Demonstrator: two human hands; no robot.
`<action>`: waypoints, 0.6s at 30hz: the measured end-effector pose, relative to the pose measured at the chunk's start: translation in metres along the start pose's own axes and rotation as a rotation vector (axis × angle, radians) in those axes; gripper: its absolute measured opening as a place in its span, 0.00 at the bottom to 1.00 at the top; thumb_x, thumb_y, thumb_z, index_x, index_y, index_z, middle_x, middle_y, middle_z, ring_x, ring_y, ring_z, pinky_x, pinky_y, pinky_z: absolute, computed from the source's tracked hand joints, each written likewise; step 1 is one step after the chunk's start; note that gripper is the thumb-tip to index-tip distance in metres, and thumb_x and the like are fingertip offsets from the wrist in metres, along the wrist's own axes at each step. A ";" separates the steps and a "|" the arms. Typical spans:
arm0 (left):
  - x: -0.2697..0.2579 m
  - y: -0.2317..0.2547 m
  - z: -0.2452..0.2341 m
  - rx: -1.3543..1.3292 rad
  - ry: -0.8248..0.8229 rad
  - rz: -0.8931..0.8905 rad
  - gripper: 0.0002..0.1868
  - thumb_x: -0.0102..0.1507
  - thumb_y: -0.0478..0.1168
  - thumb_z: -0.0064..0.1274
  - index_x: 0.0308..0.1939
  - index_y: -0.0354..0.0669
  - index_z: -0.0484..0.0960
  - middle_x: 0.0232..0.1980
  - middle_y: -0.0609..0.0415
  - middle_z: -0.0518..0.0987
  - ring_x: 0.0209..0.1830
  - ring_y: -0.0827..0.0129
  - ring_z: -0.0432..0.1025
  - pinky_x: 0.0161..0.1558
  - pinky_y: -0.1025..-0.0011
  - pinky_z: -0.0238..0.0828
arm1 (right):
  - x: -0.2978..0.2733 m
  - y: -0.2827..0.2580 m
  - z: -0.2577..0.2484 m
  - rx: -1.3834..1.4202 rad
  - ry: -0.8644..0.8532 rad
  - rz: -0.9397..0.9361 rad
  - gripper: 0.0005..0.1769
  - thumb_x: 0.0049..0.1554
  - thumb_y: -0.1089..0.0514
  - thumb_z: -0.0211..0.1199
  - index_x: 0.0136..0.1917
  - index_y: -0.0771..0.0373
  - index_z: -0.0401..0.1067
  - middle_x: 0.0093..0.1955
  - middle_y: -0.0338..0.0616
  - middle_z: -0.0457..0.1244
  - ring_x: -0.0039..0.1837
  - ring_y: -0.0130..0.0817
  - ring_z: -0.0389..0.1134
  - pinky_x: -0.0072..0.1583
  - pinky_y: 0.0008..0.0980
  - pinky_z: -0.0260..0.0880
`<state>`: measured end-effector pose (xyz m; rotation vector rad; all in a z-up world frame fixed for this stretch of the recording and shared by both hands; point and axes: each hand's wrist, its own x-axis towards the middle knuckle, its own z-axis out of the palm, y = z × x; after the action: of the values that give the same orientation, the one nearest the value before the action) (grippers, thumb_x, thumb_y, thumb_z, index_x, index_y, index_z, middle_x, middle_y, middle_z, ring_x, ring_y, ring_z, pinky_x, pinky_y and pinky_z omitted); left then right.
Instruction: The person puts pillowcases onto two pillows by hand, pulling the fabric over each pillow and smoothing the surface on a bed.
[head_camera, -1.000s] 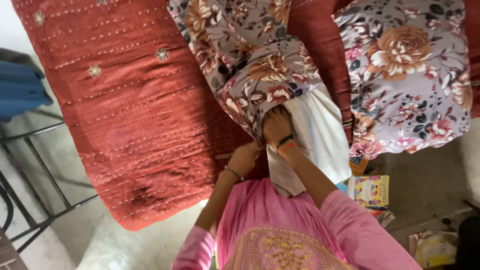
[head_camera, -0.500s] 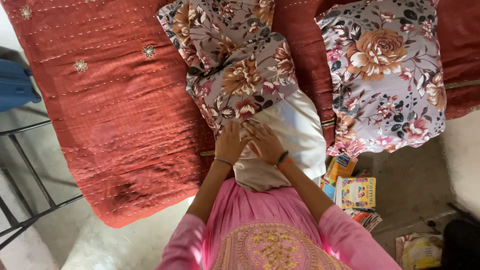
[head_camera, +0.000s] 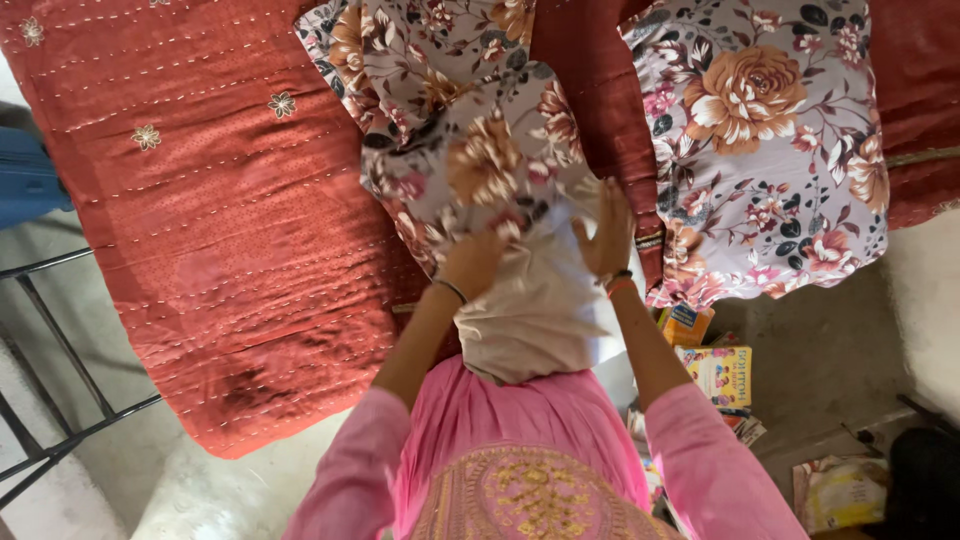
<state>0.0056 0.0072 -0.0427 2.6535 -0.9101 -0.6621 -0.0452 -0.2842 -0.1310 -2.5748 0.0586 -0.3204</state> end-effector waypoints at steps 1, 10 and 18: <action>-0.009 0.016 0.006 -0.026 -0.086 0.055 0.16 0.65 0.33 0.50 0.57 0.45 0.75 0.51 0.45 0.79 0.46 0.51 0.78 0.45 0.57 0.77 | 0.012 0.022 0.008 0.049 -0.011 0.098 0.45 0.63 0.41 0.60 0.82 0.67 0.52 0.82 0.63 0.51 0.81 0.61 0.50 0.78 0.53 0.50; -0.020 0.008 0.013 -0.147 -0.157 -0.070 0.11 0.67 0.40 0.47 0.53 0.44 0.76 0.50 0.45 0.80 0.50 0.48 0.77 0.47 0.50 0.73 | 0.027 0.065 0.051 0.550 -0.451 0.665 0.47 0.61 0.38 0.67 0.77 0.75 0.56 0.72 0.61 0.56 0.72 0.49 0.56 0.71 0.40 0.54; 0.024 0.037 -0.109 -0.164 0.160 0.090 0.29 0.53 0.32 0.53 0.59 0.40 0.70 0.59 0.42 0.72 0.51 0.44 0.74 0.48 0.51 0.74 | -0.011 -0.105 -0.004 1.052 -0.422 0.511 0.43 0.56 0.50 0.69 0.77 0.70 0.56 0.69 0.50 0.63 0.67 0.37 0.63 0.68 0.34 0.63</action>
<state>0.0573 -0.0264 0.0576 2.4643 -0.8837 -0.4739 -0.0592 -0.1953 -0.0754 -1.4619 0.2972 0.3230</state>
